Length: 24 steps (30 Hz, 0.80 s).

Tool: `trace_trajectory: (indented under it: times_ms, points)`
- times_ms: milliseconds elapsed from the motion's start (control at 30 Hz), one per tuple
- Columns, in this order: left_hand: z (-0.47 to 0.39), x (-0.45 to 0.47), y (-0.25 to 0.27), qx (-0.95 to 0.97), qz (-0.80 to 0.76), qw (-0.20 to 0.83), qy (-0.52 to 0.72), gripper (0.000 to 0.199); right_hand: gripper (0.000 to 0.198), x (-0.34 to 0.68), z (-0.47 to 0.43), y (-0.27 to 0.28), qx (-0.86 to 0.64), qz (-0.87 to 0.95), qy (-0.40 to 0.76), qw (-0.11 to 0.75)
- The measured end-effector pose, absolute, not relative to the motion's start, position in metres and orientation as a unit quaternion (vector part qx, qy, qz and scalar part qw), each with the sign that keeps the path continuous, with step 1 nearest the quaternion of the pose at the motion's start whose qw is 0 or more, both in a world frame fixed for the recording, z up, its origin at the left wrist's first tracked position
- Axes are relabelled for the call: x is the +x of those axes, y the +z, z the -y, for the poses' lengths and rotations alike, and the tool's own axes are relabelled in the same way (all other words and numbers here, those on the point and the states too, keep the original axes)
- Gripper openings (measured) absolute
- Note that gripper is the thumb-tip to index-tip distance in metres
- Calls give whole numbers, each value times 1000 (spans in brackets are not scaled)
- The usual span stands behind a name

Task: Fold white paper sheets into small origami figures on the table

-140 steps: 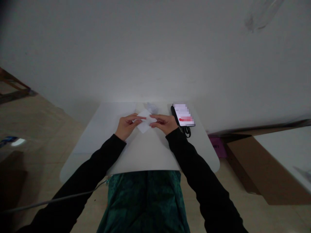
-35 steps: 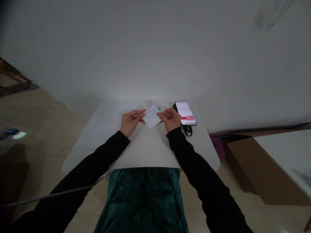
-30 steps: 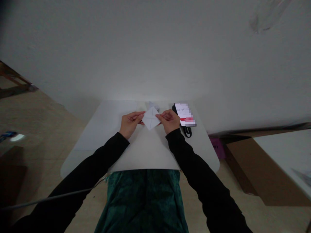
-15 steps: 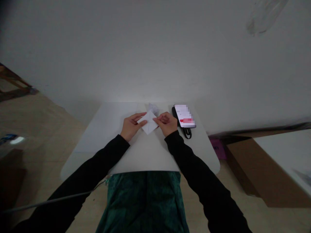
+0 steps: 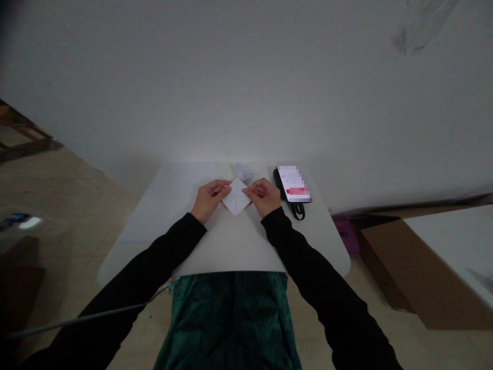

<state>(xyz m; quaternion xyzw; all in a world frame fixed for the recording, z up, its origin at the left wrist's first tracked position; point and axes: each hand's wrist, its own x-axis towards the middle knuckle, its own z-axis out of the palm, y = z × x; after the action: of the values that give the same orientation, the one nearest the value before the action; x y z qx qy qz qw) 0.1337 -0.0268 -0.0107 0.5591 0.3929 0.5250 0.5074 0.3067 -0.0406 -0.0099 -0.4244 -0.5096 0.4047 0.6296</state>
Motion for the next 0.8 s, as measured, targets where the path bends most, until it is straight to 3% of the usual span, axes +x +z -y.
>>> trace_trajectory:
  times_ms: [367, 800]
  points:
    - [37, 136, -5, 617, -437, 472, 454, 34, 33, 306, 42, -13, -398, 548, 465, 570]
    - [40, 131, 2, 627, -433, 528, 374, 36, 37, 312, 40, -7, -415, 522, 509, 544]
